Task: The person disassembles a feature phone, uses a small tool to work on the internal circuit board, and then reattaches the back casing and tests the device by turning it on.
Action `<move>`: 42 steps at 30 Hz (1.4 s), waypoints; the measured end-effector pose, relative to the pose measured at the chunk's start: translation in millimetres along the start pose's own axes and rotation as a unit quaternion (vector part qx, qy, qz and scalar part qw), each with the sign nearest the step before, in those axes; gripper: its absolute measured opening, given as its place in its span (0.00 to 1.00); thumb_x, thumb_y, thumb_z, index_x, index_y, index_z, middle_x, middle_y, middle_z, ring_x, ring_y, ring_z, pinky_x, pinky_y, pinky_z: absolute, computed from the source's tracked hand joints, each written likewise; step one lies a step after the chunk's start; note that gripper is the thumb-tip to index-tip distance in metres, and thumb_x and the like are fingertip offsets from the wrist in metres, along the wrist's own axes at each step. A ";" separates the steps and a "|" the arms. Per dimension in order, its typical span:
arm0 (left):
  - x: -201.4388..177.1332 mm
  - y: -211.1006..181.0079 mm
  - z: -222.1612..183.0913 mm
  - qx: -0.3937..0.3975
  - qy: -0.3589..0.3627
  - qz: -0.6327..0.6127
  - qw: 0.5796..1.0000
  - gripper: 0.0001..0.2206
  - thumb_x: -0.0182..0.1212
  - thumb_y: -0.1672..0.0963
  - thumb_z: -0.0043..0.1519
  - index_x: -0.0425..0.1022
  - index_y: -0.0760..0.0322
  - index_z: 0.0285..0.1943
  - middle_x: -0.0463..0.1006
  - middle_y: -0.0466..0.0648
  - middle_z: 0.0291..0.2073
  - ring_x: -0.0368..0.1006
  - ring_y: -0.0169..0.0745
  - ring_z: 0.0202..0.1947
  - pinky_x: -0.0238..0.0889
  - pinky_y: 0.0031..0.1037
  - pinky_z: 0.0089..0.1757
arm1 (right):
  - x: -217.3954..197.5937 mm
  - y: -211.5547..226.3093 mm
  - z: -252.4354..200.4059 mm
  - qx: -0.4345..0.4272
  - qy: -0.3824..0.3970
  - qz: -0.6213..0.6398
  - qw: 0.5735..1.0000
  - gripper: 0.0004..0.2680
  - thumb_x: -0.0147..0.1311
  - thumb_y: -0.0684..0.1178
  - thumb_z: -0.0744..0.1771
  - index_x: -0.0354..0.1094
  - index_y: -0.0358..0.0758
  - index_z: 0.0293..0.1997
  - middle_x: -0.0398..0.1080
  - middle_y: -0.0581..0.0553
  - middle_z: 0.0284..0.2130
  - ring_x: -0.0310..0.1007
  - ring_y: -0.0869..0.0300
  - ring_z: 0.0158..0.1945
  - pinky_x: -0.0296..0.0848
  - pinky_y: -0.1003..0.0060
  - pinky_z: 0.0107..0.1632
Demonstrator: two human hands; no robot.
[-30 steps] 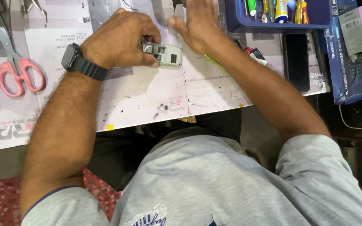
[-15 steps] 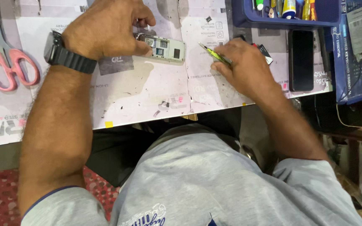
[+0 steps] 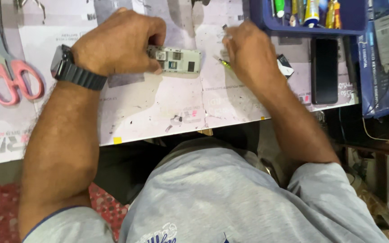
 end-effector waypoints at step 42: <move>13.3 5.6 7.2 -0.001 -0.003 -0.070 0.998 0.08 0.66 0.57 0.57 0.83 0.63 0.43 0.82 0.49 0.28 0.76 0.39 0.23 0.70 0.32 0.26 | 6.3 36.0 -21.8 0.038 0.070 0.694 0.715 0.05 0.59 0.32 0.68 0.72 0.25 0.48 0.76 0.35 0.41 0.80 0.58 0.36 0.82 0.67 0.42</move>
Point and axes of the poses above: each hand's wrist, its own z-axis towards the middle knuckle, its own x-axis out of the palm, y = z × x, the point moved 2 cm from there along z, towards the middle knuckle
